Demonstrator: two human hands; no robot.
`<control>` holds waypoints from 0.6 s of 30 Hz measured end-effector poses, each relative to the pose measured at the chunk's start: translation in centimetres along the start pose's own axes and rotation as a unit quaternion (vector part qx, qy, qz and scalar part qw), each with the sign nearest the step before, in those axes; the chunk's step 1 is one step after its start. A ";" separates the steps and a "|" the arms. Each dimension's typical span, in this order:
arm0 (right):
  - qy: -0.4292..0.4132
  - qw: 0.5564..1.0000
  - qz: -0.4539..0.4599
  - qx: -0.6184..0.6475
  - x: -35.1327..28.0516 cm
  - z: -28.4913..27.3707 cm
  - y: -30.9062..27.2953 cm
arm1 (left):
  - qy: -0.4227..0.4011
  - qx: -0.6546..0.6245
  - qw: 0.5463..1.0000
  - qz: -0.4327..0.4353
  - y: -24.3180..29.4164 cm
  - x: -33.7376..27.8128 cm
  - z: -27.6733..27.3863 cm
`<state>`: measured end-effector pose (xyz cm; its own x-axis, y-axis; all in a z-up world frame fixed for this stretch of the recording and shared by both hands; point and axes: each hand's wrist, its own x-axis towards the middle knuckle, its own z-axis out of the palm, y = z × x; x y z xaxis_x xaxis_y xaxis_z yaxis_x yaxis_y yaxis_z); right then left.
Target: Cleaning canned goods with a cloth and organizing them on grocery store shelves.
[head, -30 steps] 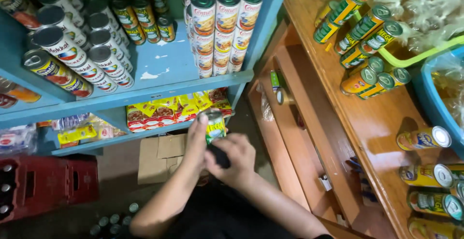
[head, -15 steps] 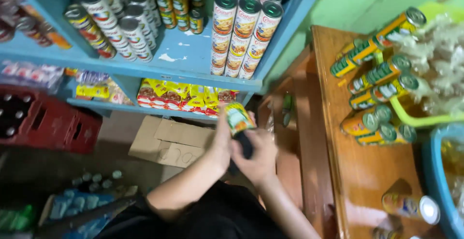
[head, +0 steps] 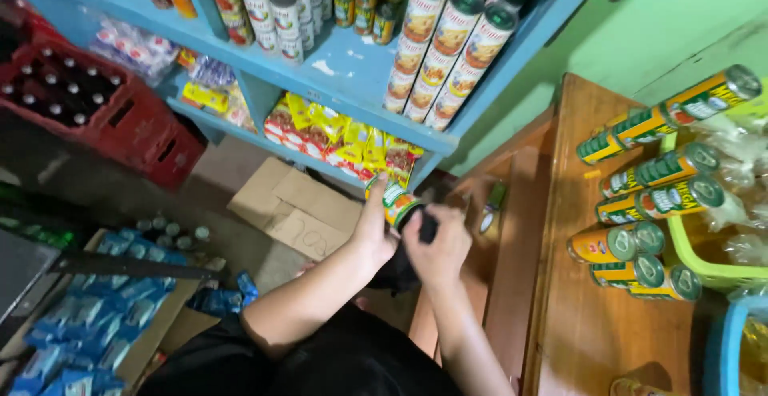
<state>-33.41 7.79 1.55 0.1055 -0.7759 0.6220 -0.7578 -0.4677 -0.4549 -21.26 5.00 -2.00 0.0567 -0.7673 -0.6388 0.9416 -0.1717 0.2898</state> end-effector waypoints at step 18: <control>0.104 0.988 0.033 0.106 -0.8 -3.1 3.2 | -0.003 -0.006 0.999 -0.032 -1.6 -1.1 1.5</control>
<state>-37.95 8.22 1.61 -0.0911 -0.7137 0.6945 -0.6049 -0.5144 -0.6079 -23.34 5.20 -0.71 -0.0058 -0.7589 -0.6512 0.9473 -0.2127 0.2395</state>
